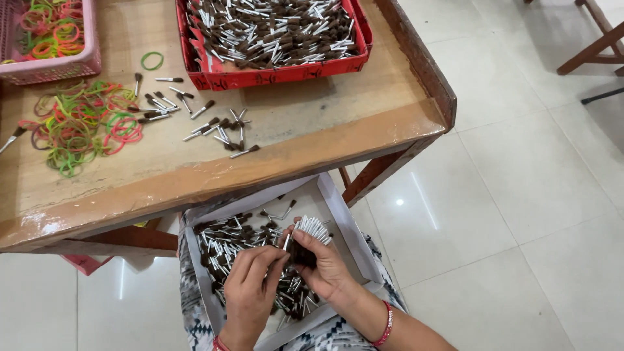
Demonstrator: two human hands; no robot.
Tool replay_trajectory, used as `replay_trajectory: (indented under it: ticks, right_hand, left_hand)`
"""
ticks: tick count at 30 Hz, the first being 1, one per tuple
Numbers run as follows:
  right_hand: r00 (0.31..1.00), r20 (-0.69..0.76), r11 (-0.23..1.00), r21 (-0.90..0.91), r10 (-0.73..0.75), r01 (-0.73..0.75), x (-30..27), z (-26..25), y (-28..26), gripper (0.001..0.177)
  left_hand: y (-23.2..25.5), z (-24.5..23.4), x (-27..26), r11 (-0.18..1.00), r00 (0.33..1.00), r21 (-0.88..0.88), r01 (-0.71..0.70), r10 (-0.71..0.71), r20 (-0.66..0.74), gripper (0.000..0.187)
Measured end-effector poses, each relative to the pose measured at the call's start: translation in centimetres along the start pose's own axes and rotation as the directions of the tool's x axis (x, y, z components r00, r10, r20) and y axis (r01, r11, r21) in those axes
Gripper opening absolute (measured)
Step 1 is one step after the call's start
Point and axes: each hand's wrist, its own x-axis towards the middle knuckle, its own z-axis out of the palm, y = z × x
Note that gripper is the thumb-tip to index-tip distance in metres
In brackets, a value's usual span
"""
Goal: Sorting and bundling small industrial components with rubber bands.
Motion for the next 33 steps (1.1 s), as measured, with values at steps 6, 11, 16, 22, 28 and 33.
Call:
replay_trajectory:
  ticks: [6, 11, 16, 22, 28, 33]
  right_hand:
    - [0.993, 0.083, 0.994, -0.08, 0.084, -0.078, -0.1, -0.8, 0.5, 0.037]
    - [0.988, 0.112, 0.988, -0.123, 0.106, -0.092, -0.4, -0.9, -0.4, 0.04]
    - [0.962, 0.226, 0.969, -0.225, 0.151, -0.099, -1.1, -0.8, 0.0, 0.04]
    - [0.95, 0.255, 0.951, -0.29, 0.183, -0.105, -1.1, -0.5, -0.7, 0.043]
    - [0.939, 0.252, 0.922, -0.365, 0.233, -0.131, -1.1, -1.8, -0.2, 0.045]
    - [0.944, 0.195, 0.9, -0.4, 0.267, -0.172, -0.6, -3.1, 0.0, 0.049]
  left_hand:
    - [-0.8, -0.4, 0.0, 0.986, 0.992, 0.113, -0.126, 0.122, 0.041, 0.023]
    - [-0.8, -2.9, 2.7, 0.976, 0.954, 0.02, -0.217, 0.208, 0.215, 0.089]
    - [-2.9, -2.9, 3.3, 0.986, 0.856, -0.081, -0.145, 0.166, 0.49, 0.097]
    - [-1.6, -2.8, 4.7, 0.982, 0.817, -0.102, -0.161, 0.191, 0.543, 0.09]
    - [-1.9, -2.1, 4.4, 0.956, 0.802, -0.134, -0.261, 0.293, 0.521, 0.095]
    - [-1.8, -1.8, 3.9, 0.941, 0.774, -0.16, -0.297, 0.335, 0.537, 0.086]
